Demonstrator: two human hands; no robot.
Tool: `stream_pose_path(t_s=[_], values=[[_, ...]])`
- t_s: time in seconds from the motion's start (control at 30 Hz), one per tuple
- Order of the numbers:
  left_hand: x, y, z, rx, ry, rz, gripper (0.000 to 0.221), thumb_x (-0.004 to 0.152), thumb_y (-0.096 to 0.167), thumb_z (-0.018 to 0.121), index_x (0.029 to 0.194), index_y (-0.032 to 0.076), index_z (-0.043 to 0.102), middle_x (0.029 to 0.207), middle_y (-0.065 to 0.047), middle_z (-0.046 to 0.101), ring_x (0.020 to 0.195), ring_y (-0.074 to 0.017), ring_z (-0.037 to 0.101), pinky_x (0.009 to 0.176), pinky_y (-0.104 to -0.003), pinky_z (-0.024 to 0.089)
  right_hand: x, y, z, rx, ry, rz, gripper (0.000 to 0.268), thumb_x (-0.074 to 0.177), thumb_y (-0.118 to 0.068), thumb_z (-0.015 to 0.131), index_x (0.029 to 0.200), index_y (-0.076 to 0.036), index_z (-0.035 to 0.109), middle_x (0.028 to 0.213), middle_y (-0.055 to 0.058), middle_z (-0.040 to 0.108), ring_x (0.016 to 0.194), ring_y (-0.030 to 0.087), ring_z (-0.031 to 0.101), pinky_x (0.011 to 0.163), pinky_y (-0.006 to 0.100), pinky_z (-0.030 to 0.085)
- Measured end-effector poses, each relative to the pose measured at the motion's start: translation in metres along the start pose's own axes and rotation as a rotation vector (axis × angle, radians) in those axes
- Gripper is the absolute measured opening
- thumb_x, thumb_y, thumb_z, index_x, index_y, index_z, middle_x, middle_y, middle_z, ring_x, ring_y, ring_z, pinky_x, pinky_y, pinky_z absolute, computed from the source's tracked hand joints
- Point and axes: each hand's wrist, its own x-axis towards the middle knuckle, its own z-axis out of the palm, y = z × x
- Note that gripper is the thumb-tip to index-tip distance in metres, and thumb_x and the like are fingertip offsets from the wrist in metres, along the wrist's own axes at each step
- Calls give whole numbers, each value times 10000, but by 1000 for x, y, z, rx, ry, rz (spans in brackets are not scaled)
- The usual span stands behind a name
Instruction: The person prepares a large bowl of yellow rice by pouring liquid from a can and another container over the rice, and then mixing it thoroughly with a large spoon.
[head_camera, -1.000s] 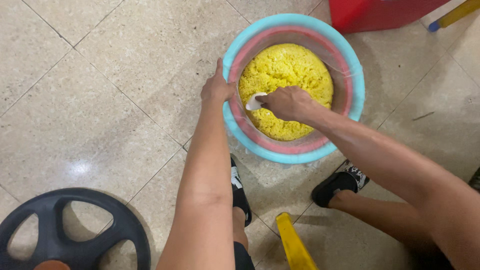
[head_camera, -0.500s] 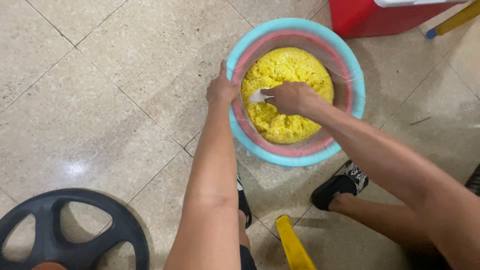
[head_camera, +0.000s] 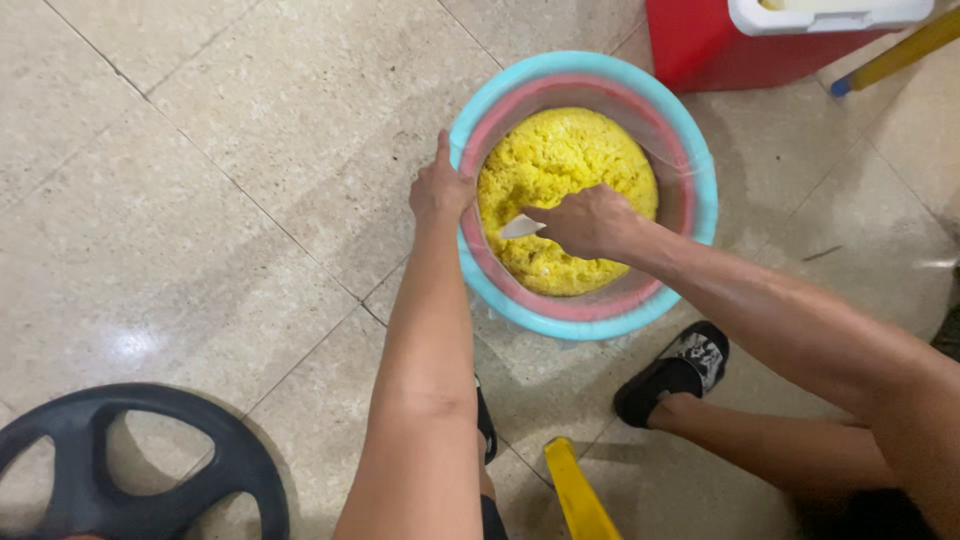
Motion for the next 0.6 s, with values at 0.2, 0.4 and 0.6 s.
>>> stream_pose_path(t_s=[0.2, 0.4, 0.6], values=[[3, -4, -4, 12, 16, 1, 931, 886, 396, 720, 1634, 344, 168, 1311, -160, 660, 1174, -365, 657, 987, -474, 538, 43, -20, 36, -123, -67, -84, 356, 1024, -380, 513, 1351, -391, 652, 1042, 54, 736, 917, 311, 733, 722, 469, 594], [-6, 2, -13, -19, -2, 3, 908, 890, 366, 702, 1636, 342, 185, 1280, -136, 687, 1145, -340, 683, 962, -453, 562, -15, -2, 30, -148, -265, -11, 473, 1057, -521, 401, 1529, -505, 401, 1032, 81, 753, 841, 236, 768, 703, 373, 599], [-8, 3, -14, -14, -18, -11, 920, 884, 372, 714, 1634, 327, 185, 1264, -141, 690, 1145, -333, 680, 971, -445, 554, 38, 7, -17, 41, 6, 65, 473, 1051, -346, 466, 1517, -426, 455, 1097, 86, 755, 932, 280, 747, 752, 466, 600]])
